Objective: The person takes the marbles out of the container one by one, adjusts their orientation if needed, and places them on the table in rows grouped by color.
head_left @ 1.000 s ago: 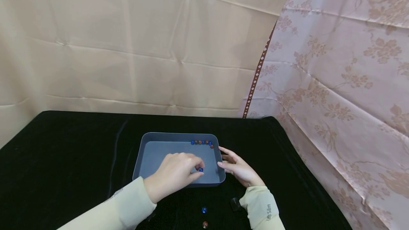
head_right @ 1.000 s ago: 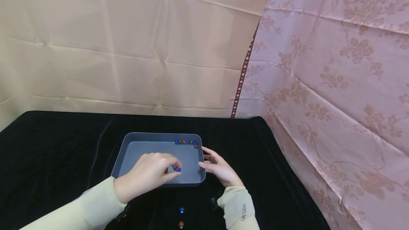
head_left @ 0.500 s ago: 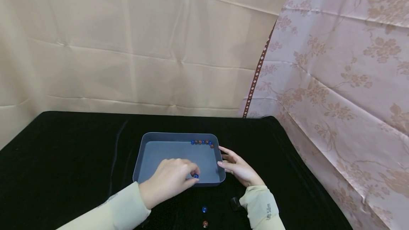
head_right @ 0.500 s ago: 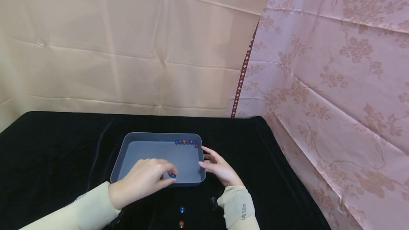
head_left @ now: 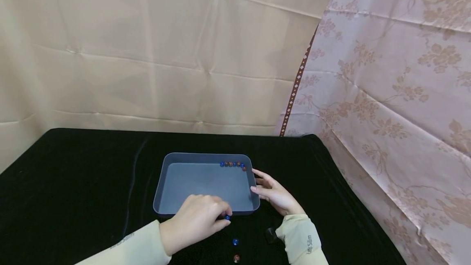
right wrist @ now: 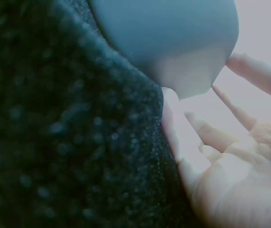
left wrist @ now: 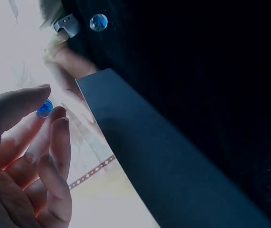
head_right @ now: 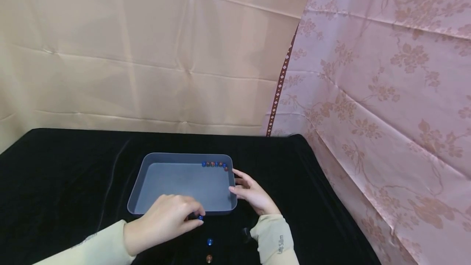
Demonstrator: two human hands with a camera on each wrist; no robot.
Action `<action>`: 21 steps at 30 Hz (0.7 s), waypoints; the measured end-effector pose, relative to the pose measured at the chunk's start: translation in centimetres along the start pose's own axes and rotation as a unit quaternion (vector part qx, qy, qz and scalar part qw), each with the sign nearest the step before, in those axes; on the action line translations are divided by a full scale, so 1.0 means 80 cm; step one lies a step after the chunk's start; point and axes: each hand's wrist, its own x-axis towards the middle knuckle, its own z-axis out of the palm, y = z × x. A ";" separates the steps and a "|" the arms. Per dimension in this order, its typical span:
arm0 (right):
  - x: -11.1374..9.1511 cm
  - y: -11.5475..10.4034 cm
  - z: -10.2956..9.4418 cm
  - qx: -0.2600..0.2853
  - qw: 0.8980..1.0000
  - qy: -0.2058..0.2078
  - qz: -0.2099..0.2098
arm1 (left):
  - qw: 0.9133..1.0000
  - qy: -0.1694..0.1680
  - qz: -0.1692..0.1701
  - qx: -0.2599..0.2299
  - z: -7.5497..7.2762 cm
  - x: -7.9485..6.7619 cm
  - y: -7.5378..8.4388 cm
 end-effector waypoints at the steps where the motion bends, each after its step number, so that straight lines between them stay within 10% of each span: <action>1: 0.000 0.000 0.000 0.000 1.000 0.001 0.000 | 1.000 -0.003 0.001 0.001 0.001 -0.001 0.000; 21: 0.001 -0.001 0.000 -0.002 1.000 0.007 0.003 | 0.997 -0.068 0.011 -0.047 0.021 -0.021 -0.002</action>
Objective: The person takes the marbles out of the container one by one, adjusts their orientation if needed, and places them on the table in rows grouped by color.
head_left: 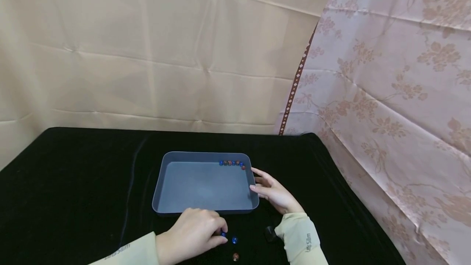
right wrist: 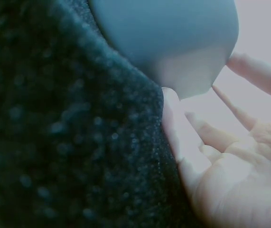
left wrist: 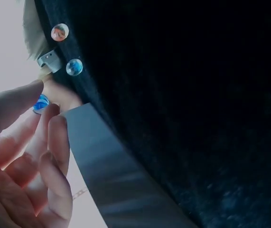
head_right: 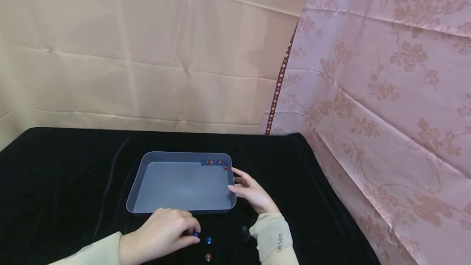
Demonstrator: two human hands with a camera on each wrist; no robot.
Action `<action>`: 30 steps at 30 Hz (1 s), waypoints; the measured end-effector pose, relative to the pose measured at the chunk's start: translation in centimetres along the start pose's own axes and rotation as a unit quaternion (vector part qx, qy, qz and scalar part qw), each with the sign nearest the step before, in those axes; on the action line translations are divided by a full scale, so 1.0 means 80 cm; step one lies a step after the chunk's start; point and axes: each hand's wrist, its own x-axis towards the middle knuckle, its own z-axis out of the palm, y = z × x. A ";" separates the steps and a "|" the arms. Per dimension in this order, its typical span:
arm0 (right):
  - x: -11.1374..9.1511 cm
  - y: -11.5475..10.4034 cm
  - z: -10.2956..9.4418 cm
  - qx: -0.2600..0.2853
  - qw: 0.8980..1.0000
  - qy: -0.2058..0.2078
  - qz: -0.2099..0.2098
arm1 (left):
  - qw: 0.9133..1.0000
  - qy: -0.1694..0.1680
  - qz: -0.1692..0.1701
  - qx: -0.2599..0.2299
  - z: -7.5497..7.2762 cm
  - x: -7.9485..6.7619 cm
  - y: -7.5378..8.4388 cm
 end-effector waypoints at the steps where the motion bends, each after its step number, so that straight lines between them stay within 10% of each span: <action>1: 0.000 0.000 0.000 0.000 1.000 0.000 0.000 | 1.000 -0.002 0.000 0.000 0.001 0.000 0.000; 30: 0.001 0.001 -0.001 0.002 1.000 0.007 0.006 | 0.998 -0.034 -0.004 0.062 0.017 0.007 -0.003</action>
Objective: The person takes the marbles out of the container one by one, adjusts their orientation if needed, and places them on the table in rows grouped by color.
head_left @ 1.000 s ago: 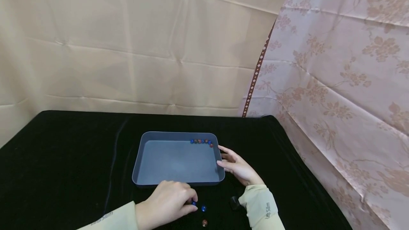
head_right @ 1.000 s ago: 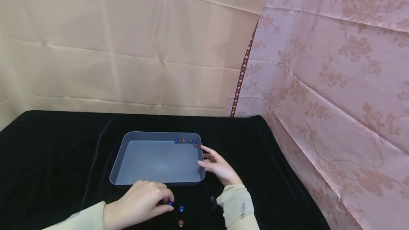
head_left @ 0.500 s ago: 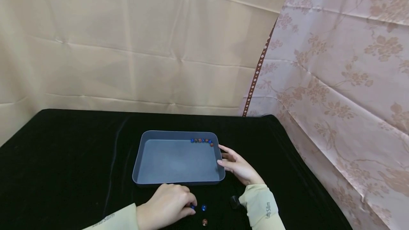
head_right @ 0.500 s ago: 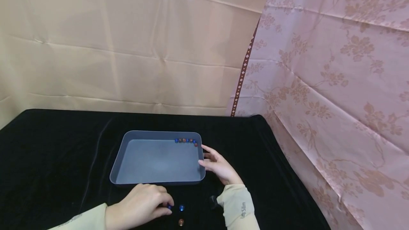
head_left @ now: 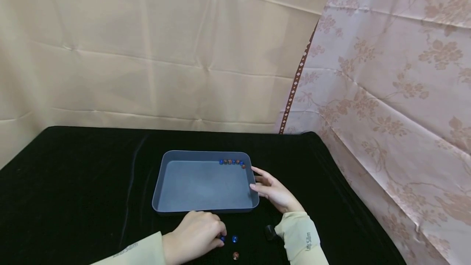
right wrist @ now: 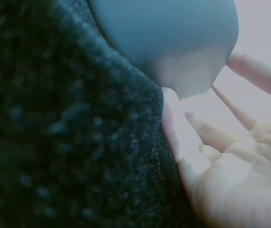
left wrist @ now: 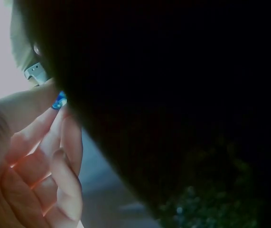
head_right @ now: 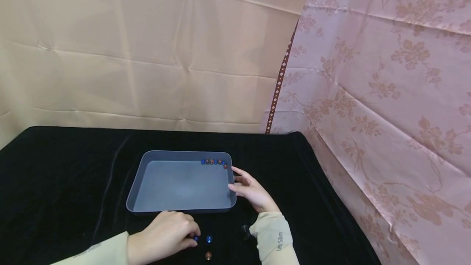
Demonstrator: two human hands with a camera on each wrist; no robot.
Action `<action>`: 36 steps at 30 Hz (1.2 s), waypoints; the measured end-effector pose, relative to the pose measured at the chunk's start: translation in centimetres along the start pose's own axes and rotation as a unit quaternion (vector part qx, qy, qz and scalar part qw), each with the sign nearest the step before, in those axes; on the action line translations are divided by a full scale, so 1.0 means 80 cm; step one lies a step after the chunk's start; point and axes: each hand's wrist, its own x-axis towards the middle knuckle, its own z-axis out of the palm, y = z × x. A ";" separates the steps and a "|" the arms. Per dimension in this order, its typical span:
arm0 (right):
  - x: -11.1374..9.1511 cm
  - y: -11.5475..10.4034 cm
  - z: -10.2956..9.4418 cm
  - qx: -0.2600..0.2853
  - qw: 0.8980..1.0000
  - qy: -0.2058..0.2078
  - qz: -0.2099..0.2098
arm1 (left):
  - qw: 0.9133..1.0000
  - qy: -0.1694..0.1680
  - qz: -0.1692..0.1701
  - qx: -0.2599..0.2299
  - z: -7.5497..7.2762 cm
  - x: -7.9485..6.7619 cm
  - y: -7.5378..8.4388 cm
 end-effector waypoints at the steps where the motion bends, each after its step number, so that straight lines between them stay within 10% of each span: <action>1: 0.000 0.000 0.000 0.000 1.000 0.000 0.000 | 1.000 0.000 0.000 0.003 0.000 0.000 0.000; 36: 0.000 0.000 0.000 0.001 1.000 -0.002 -0.003 | 1.000 -0.013 -0.018 0.007 0.004 0.003 -0.003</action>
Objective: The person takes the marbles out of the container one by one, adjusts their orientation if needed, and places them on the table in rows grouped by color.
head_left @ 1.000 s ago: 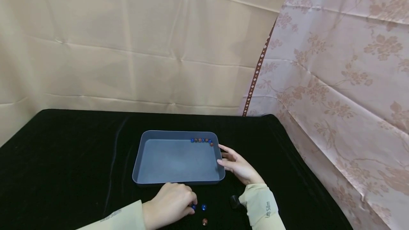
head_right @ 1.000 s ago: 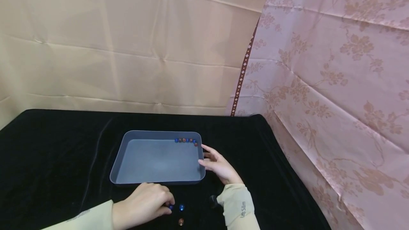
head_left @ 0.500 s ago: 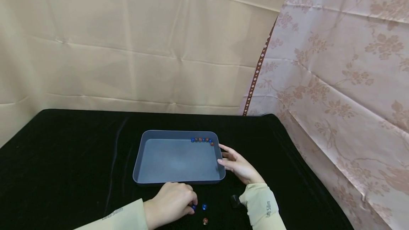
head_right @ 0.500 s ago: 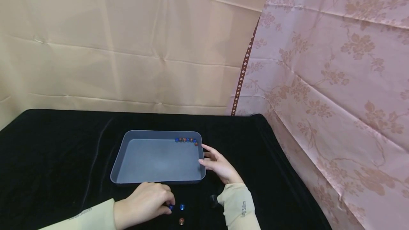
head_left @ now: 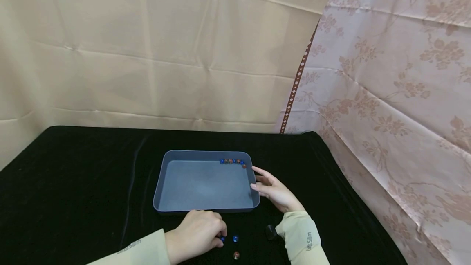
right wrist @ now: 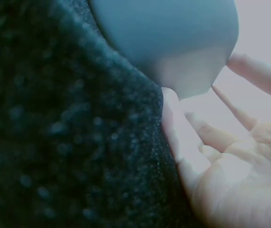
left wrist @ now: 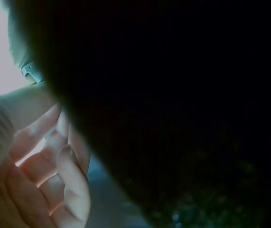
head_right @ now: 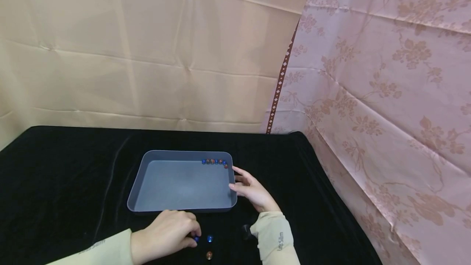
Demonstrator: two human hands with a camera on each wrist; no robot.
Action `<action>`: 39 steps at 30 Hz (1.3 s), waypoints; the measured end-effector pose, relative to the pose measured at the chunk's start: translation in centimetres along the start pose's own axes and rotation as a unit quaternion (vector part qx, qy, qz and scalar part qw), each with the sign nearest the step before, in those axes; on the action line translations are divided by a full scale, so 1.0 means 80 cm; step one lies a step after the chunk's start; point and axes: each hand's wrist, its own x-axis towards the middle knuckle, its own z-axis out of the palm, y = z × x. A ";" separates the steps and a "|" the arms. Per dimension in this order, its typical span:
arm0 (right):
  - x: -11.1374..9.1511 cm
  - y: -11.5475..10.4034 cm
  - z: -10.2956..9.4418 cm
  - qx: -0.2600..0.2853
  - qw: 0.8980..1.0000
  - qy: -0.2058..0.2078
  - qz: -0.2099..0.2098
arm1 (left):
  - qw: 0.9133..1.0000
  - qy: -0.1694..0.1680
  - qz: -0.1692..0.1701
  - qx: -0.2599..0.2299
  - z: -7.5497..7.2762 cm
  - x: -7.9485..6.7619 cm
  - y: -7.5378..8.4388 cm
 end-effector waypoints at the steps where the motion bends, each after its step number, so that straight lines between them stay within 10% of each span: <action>1: 0.000 0.000 0.000 -0.001 1.000 -0.001 0.000 | 1.000 -0.002 -0.001 -0.001 0.000 0.000 0.000; 39: 0.000 -0.001 -0.001 0.004 1.000 -0.005 0.004 | 1.000 -0.003 0.001 -0.002 -0.008 0.000 0.001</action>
